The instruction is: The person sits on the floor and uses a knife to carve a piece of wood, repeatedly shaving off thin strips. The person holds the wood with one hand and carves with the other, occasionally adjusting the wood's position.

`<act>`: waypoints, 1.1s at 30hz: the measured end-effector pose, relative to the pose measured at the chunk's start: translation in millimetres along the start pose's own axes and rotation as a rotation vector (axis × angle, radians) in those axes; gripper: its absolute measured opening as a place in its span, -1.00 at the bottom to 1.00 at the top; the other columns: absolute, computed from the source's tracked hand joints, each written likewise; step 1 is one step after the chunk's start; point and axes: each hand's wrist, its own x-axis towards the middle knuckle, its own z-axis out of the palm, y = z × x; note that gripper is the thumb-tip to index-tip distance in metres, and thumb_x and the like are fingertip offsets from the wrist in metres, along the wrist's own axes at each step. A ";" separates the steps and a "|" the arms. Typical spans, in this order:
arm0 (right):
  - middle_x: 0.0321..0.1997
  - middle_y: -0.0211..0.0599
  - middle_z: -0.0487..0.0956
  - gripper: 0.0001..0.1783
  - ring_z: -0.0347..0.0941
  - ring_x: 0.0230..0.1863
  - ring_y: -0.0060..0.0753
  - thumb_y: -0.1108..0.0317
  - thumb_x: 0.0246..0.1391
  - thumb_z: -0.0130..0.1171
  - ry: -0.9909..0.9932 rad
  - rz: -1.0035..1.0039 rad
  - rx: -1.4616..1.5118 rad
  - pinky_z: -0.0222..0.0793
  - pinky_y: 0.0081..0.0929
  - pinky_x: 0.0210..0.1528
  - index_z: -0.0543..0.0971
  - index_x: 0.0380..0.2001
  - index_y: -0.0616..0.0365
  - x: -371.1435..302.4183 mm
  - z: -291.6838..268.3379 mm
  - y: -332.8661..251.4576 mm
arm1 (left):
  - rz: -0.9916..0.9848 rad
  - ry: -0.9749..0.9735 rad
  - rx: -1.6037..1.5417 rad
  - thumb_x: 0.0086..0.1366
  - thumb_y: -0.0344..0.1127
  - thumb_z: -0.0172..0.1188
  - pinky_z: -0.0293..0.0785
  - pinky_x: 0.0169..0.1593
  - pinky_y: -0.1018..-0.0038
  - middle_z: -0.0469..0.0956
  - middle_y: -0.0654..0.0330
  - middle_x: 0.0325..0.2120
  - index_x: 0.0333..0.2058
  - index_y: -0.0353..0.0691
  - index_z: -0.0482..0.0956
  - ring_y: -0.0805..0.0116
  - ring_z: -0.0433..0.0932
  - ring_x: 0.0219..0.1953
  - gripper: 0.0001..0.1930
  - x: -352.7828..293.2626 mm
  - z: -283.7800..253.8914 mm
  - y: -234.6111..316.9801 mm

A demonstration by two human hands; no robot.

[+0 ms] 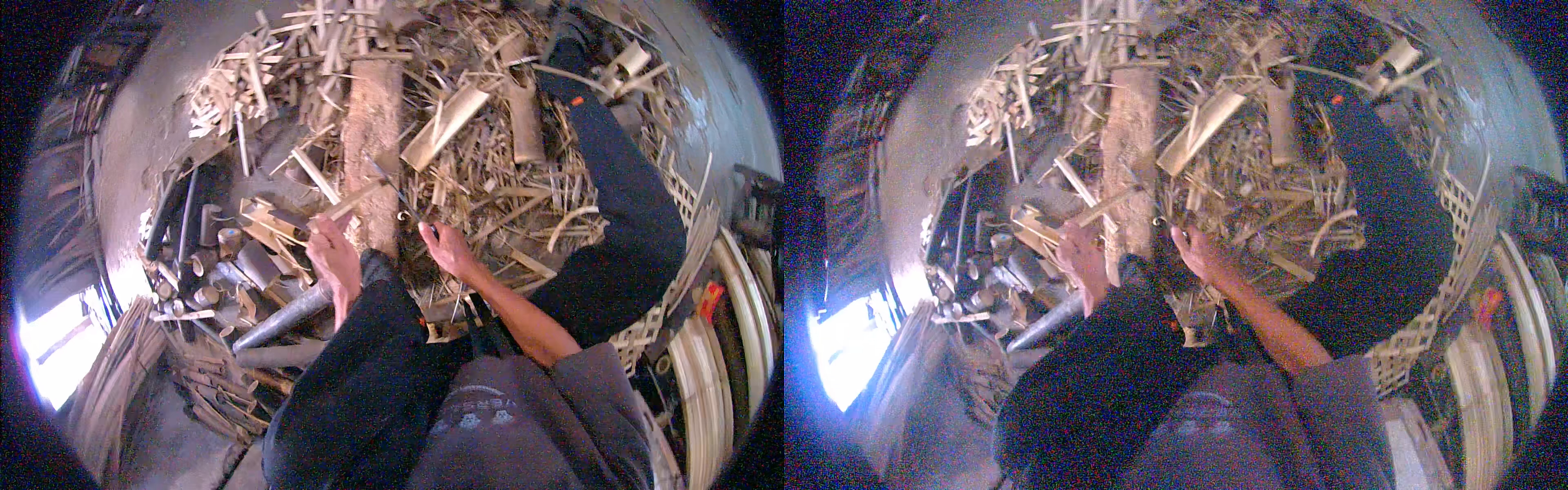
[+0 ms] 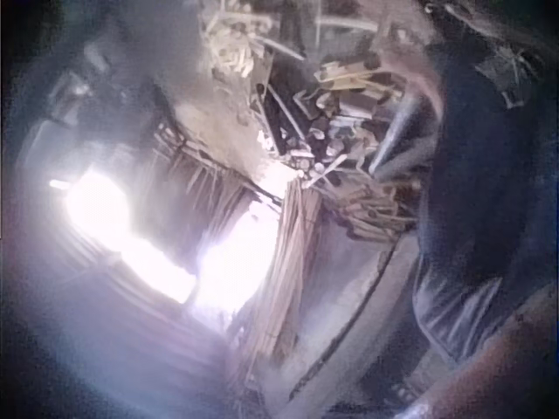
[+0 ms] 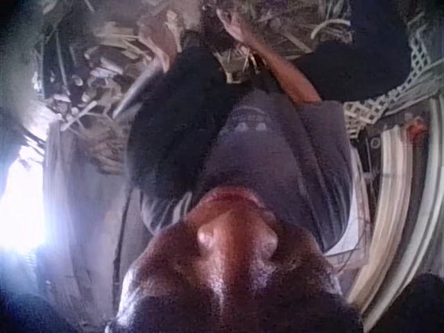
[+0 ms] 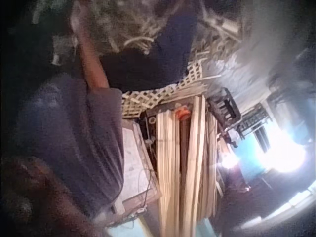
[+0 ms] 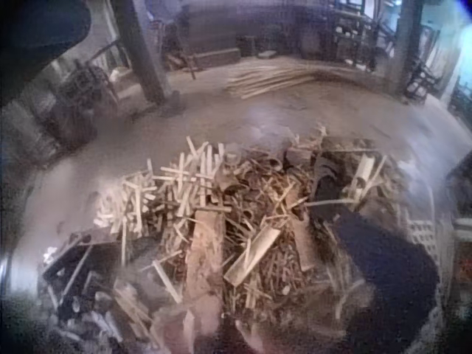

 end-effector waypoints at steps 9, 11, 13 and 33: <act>-0.59 -0.18 0.46 -0.38 0.41 -0.50 -0.28 -0.16 0.21 -0.13 -0.032 0.051 0.050 0.33 -0.28 -0.36 0.48 -0.34 0.31 18.4 3.4 33.2 | -0.068 -0.025 -1.009 0.36 0.07 -0.07 0.31 0.15 0.22 0.41 -0.20 -0.01 -0.01 -0.46 0.26 -0.06 0.45 0.04 -0.41 167.8 -76.7 16.1; -0.62 -0.20 0.45 -0.39 0.40 -0.55 -0.32 -0.15 0.22 -0.13 0.072 -0.003 -0.042 0.32 -0.29 -0.42 0.47 -0.37 0.30 20.3 17.2 47.7 | -0.037 -0.153 -0.443 0.30 -0.09 0.06 0.42 -0.02 0.31 0.49 -0.07 -0.07 -0.19 -0.32 0.46 0.09 0.52 -0.09 -0.65 189.3 -80.5 -8.2; -0.65 -0.20 0.43 -0.40 0.36 -0.60 -0.33 -0.14 0.22 -0.12 0.141 -0.091 -0.115 0.29 -0.32 -0.48 0.45 -0.39 0.30 21.9 23.4 55.4 | -0.076 -0.167 0.059 0.25 -0.18 0.10 0.44 -0.11 0.33 0.57 0.02 -0.21 -0.32 -0.30 0.54 0.19 0.55 -0.20 -0.74 179.7 -64.0 -31.9; -0.73 -0.45 0.39 -0.62 0.31 -0.75 -0.59 0.05 0.16 0.09 -0.027 -0.062 0.152 0.24 -0.55 -0.68 0.46 -0.32 0.22 11.6 -1.1 5.8 | -0.165 -0.266 -0.510 0.29 -0.42 0.02 0.45 -0.07 0.45 0.57 0.00 -0.22 -0.05 -0.42 0.41 0.30 0.56 -0.16 -0.71 78.6 7.3 -9.2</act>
